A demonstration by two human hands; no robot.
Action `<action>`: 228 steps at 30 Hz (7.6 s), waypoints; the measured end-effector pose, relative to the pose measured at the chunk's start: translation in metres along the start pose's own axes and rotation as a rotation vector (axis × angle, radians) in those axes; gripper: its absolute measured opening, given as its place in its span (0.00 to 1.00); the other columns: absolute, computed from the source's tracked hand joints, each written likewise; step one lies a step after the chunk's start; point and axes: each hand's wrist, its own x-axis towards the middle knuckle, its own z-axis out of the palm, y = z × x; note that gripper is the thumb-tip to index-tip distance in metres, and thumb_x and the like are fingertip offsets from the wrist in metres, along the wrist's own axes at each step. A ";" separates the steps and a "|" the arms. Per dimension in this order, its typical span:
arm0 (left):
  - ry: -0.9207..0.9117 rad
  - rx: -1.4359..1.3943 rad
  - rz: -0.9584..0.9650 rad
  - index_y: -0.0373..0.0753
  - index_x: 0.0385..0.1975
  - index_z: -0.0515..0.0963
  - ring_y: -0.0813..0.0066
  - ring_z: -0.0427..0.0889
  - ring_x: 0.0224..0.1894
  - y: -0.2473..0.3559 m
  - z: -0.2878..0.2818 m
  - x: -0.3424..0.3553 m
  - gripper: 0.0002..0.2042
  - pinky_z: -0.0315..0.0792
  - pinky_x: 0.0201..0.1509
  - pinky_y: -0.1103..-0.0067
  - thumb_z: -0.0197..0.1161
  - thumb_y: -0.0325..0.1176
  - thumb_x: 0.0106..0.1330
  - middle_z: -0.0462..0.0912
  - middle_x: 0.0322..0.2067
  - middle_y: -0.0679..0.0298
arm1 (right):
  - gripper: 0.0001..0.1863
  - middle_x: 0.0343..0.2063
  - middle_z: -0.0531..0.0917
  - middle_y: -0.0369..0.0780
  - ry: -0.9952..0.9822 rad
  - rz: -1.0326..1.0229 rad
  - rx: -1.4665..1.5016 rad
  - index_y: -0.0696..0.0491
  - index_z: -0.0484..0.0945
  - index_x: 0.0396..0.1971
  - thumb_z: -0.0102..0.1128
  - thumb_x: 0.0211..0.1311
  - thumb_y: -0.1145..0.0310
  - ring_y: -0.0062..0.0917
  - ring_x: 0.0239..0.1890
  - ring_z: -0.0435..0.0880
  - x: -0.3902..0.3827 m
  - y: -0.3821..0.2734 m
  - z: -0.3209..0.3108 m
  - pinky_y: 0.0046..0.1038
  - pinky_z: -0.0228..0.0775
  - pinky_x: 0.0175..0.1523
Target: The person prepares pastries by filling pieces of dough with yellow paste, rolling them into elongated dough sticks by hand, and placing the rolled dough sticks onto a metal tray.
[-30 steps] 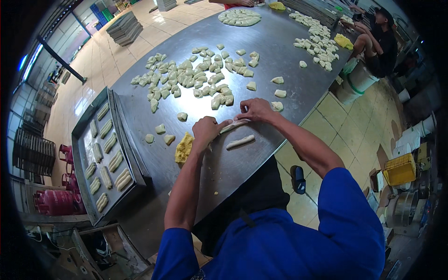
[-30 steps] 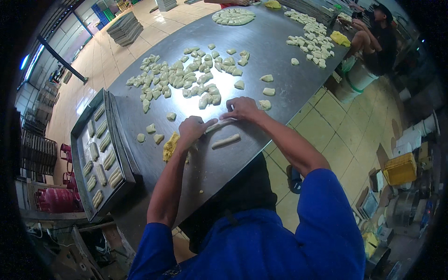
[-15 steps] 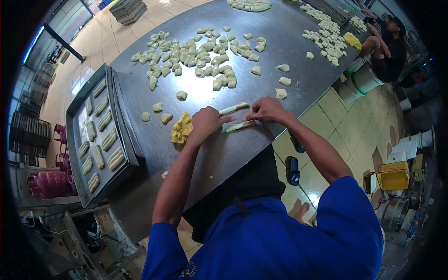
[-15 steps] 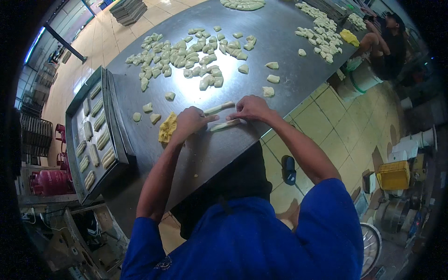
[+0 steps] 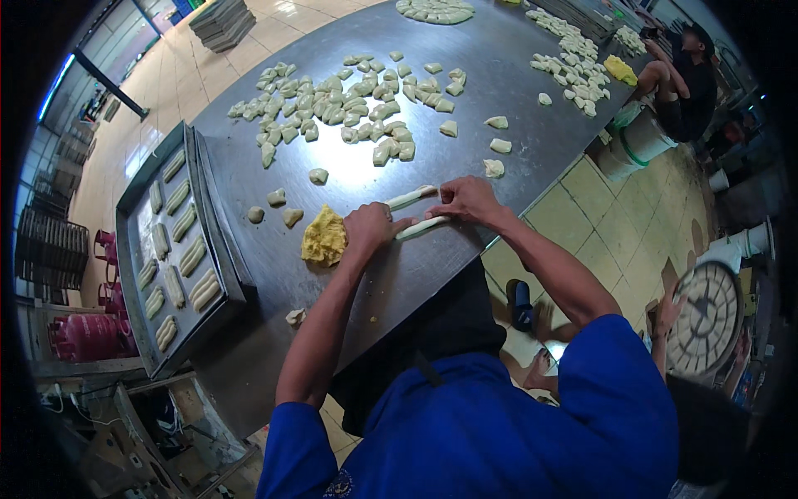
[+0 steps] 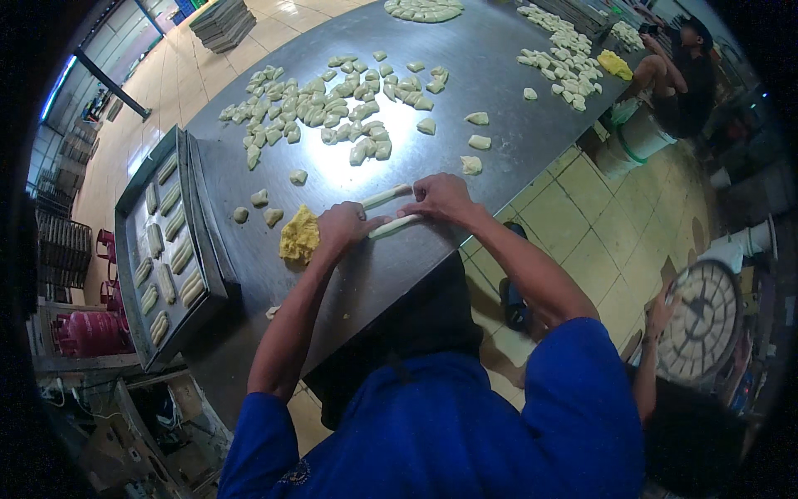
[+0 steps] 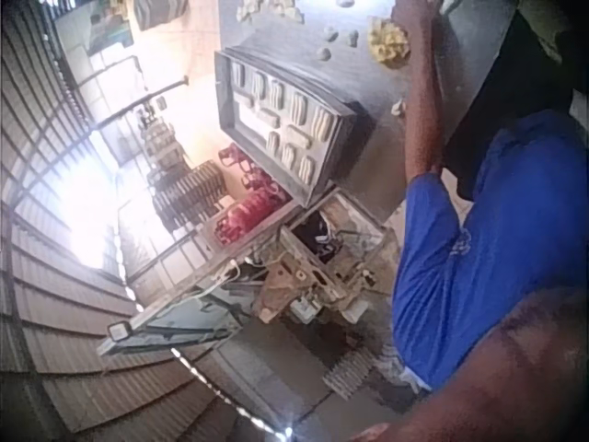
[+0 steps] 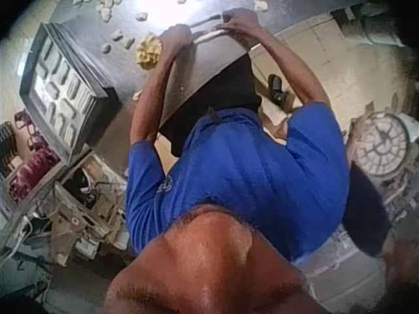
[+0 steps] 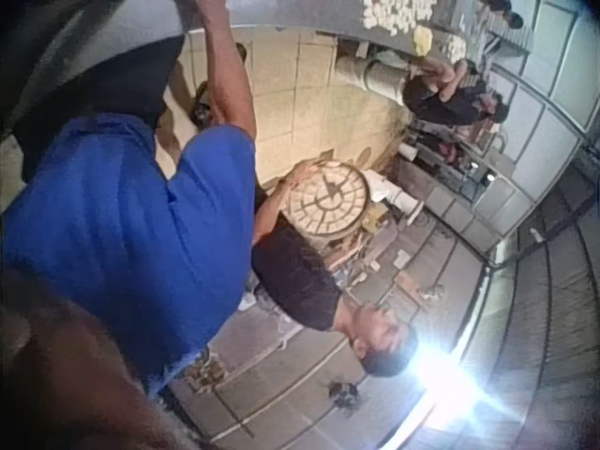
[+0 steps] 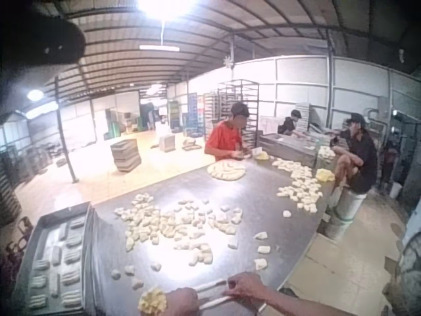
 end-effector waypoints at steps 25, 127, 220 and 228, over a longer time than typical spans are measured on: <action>0.278 -0.454 0.293 0.39 0.54 0.83 0.61 0.83 0.45 -0.023 -0.012 -0.019 0.16 0.76 0.54 0.68 0.65 0.26 0.66 0.86 0.46 0.56 | 0.10 0.36 0.86 0.46 -0.039 -0.109 0.404 0.56 0.85 0.42 0.63 0.66 0.68 0.37 0.37 0.83 0.008 -0.007 -0.015 0.36 0.74 0.47; 0.310 -1.768 -0.249 0.35 0.60 0.78 0.68 0.85 0.47 -0.077 0.052 -0.224 0.18 0.80 0.51 0.74 0.58 0.39 0.77 0.86 0.46 0.60 | 0.24 0.34 0.80 0.33 -0.438 0.277 1.568 0.59 0.66 0.65 0.58 0.76 0.66 0.12 0.27 0.75 -0.062 -0.171 0.048 0.15 0.70 0.31; 0.149 -0.046 0.085 0.40 0.25 0.83 0.59 0.86 0.28 -0.013 -0.012 0.036 0.32 0.76 0.35 0.66 0.72 0.70 0.50 0.86 0.24 0.57 | 0.34 0.34 0.86 0.42 -0.094 0.043 -0.002 0.49 0.80 0.33 0.74 0.43 0.31 0.39 0.42 0.85 0.050 -0.001 -0.019 0.41 0.74 0.44; 0.139 -0.017 0.070 0.36 0.24 0.83 0.59 0.86 0.26 -0.002 -0.016 0.036 0.37 0.76 0.32 0.65 0.67 0.74 0.52 0.85 0.23 0.56 | 0.33 0.32 0.85 0.41 -0.031 0.026 0.049 0.46 0.80 0.34 0.73 0.44 0.31 0.39 0.39 0.85 0.046 0.007 -0.011 0.41 0.73 0.43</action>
